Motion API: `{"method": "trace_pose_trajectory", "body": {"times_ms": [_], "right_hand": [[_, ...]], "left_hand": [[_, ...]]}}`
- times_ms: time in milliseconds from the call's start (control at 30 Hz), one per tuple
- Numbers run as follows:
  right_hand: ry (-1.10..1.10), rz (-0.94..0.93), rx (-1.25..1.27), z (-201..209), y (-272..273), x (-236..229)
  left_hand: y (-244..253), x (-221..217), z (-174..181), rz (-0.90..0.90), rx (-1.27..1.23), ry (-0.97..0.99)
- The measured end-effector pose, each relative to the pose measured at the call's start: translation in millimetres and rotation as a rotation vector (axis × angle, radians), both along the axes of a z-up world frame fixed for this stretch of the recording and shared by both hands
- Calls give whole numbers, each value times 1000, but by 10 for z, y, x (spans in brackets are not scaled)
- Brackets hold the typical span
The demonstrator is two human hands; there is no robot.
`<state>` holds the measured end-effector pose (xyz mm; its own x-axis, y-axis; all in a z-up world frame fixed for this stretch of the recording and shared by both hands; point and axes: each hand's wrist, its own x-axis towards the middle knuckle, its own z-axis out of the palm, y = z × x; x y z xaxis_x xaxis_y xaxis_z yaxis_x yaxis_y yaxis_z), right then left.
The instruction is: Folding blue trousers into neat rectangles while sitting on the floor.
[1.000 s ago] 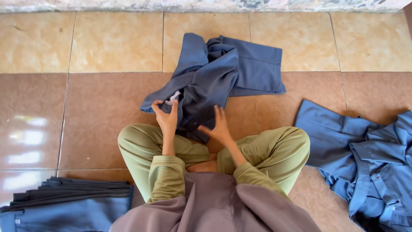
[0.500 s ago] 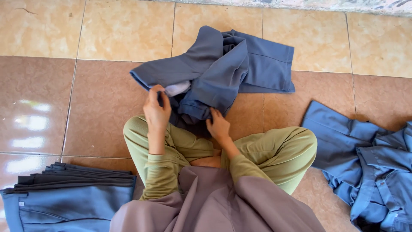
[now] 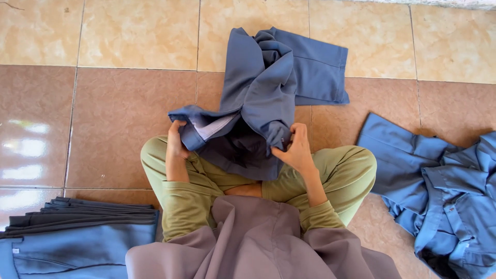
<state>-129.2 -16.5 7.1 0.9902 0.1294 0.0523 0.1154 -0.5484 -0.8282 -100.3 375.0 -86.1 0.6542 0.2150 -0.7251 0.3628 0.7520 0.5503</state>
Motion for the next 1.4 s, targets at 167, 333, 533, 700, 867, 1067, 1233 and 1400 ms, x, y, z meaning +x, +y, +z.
{"method": "trace_pose_trajectory", "body": {"times_ms": [167,333,533,700,867,1067,1233,1400], "right_hand": [[91,-1,-264,100,219,-29],[47,-131,-31,172,164,32],[-369,-283,193,1022,611,152],[-548,-73,333,1466,1513,153],[-195,430,631,1180,1452,267],[-140,536,695,1064,1040,470],[-337,443,79,1434,854,769],[-465,705,-86,1701,1006,877]], "left_hand": [[-399,-65,1218,-400,787,-221],[-488,-73,1835,-678,1285,-182],[-581,-6,1861,-680,1726,-197],[-1162,-276,2943,-652,968,-669],[-678,-110,2415,-677,806,-1006],[-384,-133,2959,-923,1049,-929],[-274,-230,3355,-976,1254,-860],[-380,-355,3883,-821,1750,-1127]]}}
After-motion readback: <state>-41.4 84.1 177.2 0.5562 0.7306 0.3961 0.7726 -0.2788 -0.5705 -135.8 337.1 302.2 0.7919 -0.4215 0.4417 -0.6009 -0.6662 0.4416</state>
